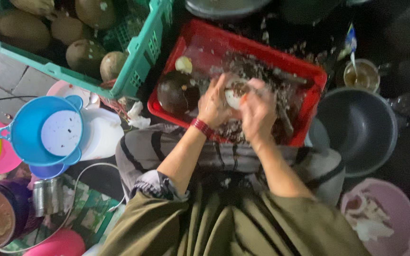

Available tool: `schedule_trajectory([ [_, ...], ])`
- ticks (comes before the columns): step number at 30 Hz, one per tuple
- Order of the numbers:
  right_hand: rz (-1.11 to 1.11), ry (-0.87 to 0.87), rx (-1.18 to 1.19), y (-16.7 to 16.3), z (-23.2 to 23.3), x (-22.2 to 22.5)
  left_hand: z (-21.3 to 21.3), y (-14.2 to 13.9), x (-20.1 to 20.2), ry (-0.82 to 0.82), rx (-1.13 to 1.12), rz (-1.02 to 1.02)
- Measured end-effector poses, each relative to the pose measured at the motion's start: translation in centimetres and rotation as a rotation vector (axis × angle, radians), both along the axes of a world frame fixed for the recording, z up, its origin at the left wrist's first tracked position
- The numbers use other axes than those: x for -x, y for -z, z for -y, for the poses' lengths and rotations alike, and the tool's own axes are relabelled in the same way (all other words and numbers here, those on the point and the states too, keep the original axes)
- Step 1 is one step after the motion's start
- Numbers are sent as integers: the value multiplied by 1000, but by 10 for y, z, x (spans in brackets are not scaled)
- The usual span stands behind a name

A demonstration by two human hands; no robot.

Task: The person sits on the floor and uses a knife to trim and peel the outer husk from coconuts, rotating each coconut to scrape off the dark outer layer. Peeled coconuts are placed in a tray and basin, and discarded husk fibers accumulate on the work tray.

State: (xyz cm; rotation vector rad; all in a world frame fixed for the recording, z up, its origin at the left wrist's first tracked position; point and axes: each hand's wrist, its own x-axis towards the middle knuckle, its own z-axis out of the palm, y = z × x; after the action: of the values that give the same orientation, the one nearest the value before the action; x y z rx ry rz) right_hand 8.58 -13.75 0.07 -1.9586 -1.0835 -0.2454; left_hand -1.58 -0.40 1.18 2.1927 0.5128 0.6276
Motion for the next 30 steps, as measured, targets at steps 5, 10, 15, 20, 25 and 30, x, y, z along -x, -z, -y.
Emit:
schedule_trajectory([
  [5,-221,31,10,-10,3,1,1,4,-2,-5,109,-72],
  [10,59,-11,10,-9,1,3,-1,-1,-10,-25,18,-216],
  [15,-336,19,-46,30,8,-26,7,-23,-7,-46,-69,-249],
  [20,-986,-123,-305,57,10,-44,22,-32,5,-76,-141,-95],
  [25,-217,49,54,24,16,1,5,-19,3,-49,34,-121],
  [30,20,48,-24,-17,1,12,9,-9,3,-54,49,-67],
])
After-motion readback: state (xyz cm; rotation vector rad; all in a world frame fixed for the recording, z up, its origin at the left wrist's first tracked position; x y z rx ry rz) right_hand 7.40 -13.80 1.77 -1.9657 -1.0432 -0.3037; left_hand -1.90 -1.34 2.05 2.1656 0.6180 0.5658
